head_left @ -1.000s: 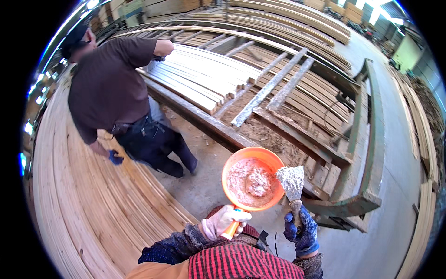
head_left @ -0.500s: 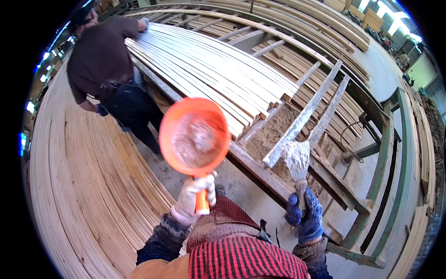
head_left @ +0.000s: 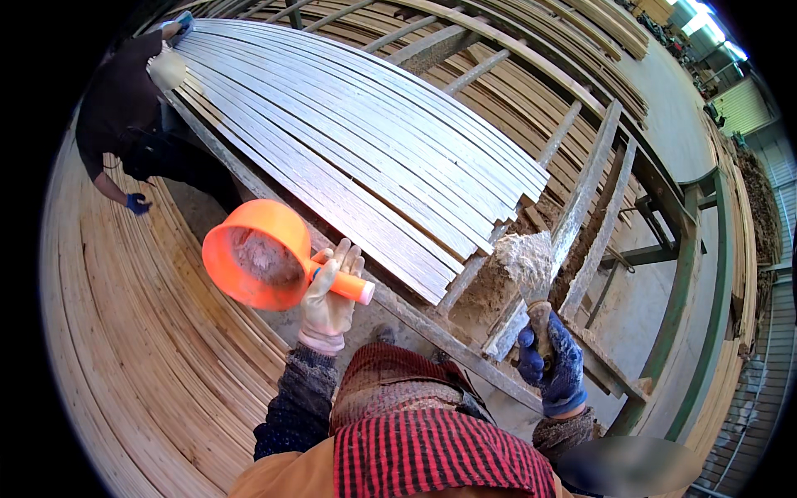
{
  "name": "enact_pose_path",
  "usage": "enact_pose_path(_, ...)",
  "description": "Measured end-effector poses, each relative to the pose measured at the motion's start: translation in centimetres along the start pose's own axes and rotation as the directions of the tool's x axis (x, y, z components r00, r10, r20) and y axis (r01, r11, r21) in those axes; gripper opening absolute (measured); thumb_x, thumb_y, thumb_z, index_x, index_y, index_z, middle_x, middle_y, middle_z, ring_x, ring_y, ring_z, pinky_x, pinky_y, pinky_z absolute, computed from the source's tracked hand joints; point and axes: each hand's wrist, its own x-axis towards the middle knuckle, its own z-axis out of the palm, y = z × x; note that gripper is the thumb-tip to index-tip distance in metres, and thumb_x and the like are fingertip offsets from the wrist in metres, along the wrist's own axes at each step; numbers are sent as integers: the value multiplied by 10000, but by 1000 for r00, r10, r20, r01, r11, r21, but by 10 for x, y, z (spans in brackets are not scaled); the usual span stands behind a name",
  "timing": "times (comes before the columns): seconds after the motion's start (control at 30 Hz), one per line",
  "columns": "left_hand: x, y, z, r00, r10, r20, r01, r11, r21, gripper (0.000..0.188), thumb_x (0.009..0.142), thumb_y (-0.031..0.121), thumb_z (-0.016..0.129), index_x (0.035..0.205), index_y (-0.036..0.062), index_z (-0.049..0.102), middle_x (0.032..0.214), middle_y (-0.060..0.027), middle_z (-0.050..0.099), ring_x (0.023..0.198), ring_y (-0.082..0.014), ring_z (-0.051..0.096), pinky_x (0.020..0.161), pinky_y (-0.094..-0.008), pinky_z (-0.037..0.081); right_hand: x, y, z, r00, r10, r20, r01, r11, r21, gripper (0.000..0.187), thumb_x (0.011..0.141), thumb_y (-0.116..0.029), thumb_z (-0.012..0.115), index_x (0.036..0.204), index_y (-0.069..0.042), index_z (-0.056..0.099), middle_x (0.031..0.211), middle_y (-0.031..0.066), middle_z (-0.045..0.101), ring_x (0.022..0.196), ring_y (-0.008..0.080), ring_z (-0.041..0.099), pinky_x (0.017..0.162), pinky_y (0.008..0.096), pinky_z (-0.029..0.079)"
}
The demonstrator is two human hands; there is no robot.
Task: The person applies a white substance from an orange bowl onto long wooden planks using a brush. They then arrange and stack the treated planks on a metal rack alongside other planks.
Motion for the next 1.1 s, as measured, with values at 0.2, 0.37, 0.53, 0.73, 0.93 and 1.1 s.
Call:
enact_pose_path(0.2, 21, -8, -4, 997, 41, 64, -42, 999, 8, 220, 948, -19, 584, 1124, 109, 615, 1394, -212, 529, 1273, -329, 532, 1126, -485, 404, 25, -51, 53, 999, -39, 12, 39, 841, -539, 461, 988, -363, 589, 1331, -55, 578, 893, 67, 679, 616, 77, 582, 491, 220, 422)
enact_pose_path(0.37, 20, -10, -3, 999, 22, 26, -24, 997, 80, 237, 924, -35, 599, 1107, 115, 606, 1425, -212, 485, 1279, -335, 516, 1120, -493, 397, 58, -46, 42, 679, -220, 700, 618, -343, -707, 430, 932, -230, 598, 1360, -218, 565, 924, 83, 707, 679, 262, 659, 561, 352, 499)
enact_pose_path(0.53, 18, -4, -8, 1000, 21, 15, -23, 995, 94, 237, 916, -34, 609, 1095, 122, 601, 1452, -217, 447, 1294, -340, 505, 1123, -495, 395, 60, -46, 90, 837, 114, 536, 459, -681, -571, 495, 938, -238, 560, 1427, -242, 479, 943, 76, 632, 787, 288, 679, 589, 466, 491)
enact_pose_path(0.73, 20, -7, -6, 999, 34, -9, -33, 987, 159, 190, 926, -24, 601, 1068, 101, 591, 1467, -216, 432, 1324, -348, 481, 1138, -507, 391, 52, -24, 103, 940, 203, 273, 323, -786, -528, 519, 934, -171, 541, 1444, -228, 463, 1022, 99, 640, 859, 287, 696, 647, 488, 507)
enact_pose_path(0.93, 16, -4, -3, 1000, 19, -22, -16, 993, 119, 183, 912, -11, 619, 1057, 95, 586, 1457, -199, 438, 1310, -334, 492, 1134, -510, 398, 27, -40, 118, 907, 96, 410, 307, -817, -488, 535, 931, -170, 554, 1448, -227, 429, 879, 56, 632, 740, 251, 679, 618, 452, 523)
enact_pose_path(1.1, 19, -6, -3, 1000, 3, -26, 1, 988, 151, 179, 911, -16, 613, 1052, 89, 582, 1438, -193, 460, 1309, -331, 493, 1129, -509, 401, 38, 9, 104, 958, 104, 268, 252, -750, -611, 528, 985, -227, 505, 1492, -303, 378, 936, 75, 625, 787, 253, 677, 635, 482, 485)
